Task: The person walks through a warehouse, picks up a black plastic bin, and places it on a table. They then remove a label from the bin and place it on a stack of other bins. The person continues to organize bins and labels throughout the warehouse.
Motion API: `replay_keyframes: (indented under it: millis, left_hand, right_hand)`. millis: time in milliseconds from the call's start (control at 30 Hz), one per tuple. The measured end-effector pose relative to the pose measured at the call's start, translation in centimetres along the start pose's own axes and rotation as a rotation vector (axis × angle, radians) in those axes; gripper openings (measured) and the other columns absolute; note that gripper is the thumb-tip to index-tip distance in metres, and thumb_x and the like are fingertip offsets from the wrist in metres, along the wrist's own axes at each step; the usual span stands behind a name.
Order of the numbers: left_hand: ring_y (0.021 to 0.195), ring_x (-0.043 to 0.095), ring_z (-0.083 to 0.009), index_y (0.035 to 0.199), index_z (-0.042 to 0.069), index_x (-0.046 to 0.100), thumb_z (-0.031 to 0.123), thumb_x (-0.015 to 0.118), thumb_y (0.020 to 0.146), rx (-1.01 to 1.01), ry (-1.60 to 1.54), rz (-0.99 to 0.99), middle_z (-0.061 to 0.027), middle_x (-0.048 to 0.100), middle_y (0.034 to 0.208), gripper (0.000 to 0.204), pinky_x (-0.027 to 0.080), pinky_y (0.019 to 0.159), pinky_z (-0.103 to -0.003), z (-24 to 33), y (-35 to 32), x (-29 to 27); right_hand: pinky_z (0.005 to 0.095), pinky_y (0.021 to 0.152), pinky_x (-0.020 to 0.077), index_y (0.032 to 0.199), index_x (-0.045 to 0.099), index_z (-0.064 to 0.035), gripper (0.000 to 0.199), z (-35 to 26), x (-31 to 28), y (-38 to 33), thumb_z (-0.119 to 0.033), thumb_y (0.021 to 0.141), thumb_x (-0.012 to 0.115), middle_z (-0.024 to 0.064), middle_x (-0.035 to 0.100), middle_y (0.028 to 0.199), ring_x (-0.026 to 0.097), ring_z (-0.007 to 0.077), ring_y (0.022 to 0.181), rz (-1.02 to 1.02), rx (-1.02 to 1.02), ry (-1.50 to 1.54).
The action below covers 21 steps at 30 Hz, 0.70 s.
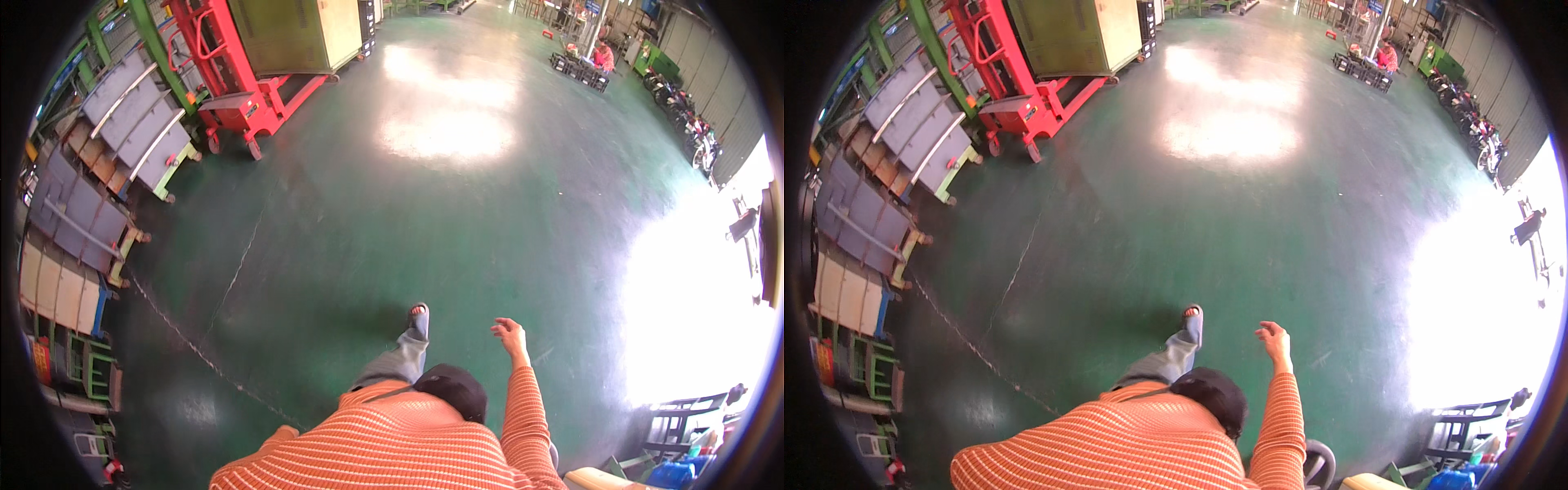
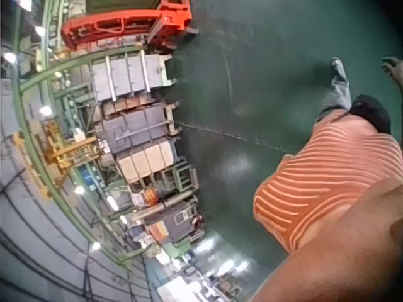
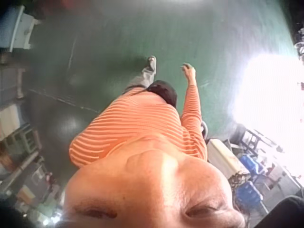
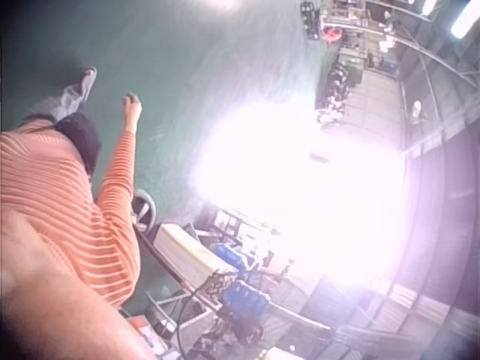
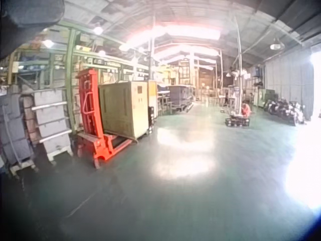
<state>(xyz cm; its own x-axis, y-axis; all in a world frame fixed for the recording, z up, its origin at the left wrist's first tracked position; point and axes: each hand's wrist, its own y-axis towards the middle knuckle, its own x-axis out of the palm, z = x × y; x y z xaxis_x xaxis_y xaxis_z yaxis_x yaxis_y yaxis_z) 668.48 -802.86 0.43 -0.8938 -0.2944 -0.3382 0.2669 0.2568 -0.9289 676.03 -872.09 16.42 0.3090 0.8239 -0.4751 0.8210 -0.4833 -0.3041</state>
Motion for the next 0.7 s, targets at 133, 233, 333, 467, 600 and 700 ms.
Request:
replay_keyframes:
  millis: [133, 233, 333, 467, 600, 700]
  left_hand:
    - [0.102, 0.054, -0.0332, 0.097, 0.003, 0.063, 0.028, 0.047, 0.082, 0.135, 0.278, -0.065, -0.0180, 0.057, 0.110, 0.033, 0.044, 0.084, -0.041, 15.2, 5.0, -11.3]
    - [0.101, 0.054, -0.0342, 0.096, 0.003, 0.063, 0.028, 0.042, 0.084, 0.491, 0.220, 0.296, -0.0190, 0.058, 0.107, 0.035, 0.044, 0.083, -0.042, 39.2, 8.2, -26.7]
    - [0.090, 0.058, -0.0315, 0.095, 0.004, 0.060, 0.026, 0.045, 0.086, 1.106, -0.158, 0.598, -0.0166, 0.061, 0.093, 0.028, 0.046, 0.076, -0.040, 64.9, -3.1, -46.9]
    - [0.083, 0.062, -0.0294, 0.100, 0.003, 0.059, 0.020, 0.044, 0.088, 1.305, -0.204, 0.677, -0.0143, 0.063, 0.092, 0.026, 0.048, 0.075, -0.036, 90.7, -9.8, -67.0]
    - [0.069, 0.059, -0.0130, 0.098, 0.005, 0.061, 0.017, 0.041, 0.090, 1.398, -0.598, 0.484, -0.0087, 0.063, 0.080, 0.024, 0.049, 0.068, -0.028, 106.3, -7.4, -76.3]
    - [0.095, 0.057, -0.0319, 0.097, 0.005, 0.059, 0.029, 0.041, 0.088, 1.153, -0.098, 0.515, -0.0149, 0.061, 0.100, 0.032, 0.045, 0.082, -0.040, 106.0, 1.0, -80.1]
  right_hand:
    - [0.0280, 0.067, 0.0502, 0.098, 0.062, -0.0009, 0.027, -1.0, 1.0, 13.3, -0.010, 0.074, 0.056, 0.0084, 0.067, 0.078, 0.064, 0.0148, 0.069, -0.115, 0.216, 0.065]
    - [0.0310, 0.064, 0.0510, 0.093, 0.066, -0.0079, 0.022, 1.9, -1.7, 17.9, -0.019, 0.074, 0.060, 0.0118, 0.066, 0.077, 0.064, 0.0183, 0.069, -0.199, 0.371, -0.405]
    - [0.0266, 0.046, 0.0465, 0.097, 0.065, -0.0049, 0.025, 1.5, -3.7, 23.0, -0.013, 0.075, 0.056, 0.0086, 0.067, 0.080, 0.063, 0.0133, 0.061, -0.237, 0.582, -0.118]
    - [0.0304, 0.056, 0.0498, 0.102, 0.063, -0.0086, 0.029, 4.6, -4.6, 35.1, -0.022, 0.077, 0.056, 0.0070, 0.066, 0.090, 0.064, 0.0165, 0.074, -0.166, 1.015, 0.157]
    - [0.0344, 0.067, 0.0499, 0.094, 0.065, -0.0115, 0.028, -0.3, -6.9, 58.2, -0.030, 0.074, 0.057, 0.0056, 0.065, 0.095, 0.063, 0.0207, 0.082, -0.500, 0.733, -0.379]
    - [0.0373, 0.074, 0.0499, 0.088, 0.067, -0.0136, 0.029, -7.5, -8.1, 80.2, -0.036, 0.072, 0.059, 0.0045, 0.064, 0.098, 0.062, 0.0239, 0.089, -0.764, -0.033, -1.274]
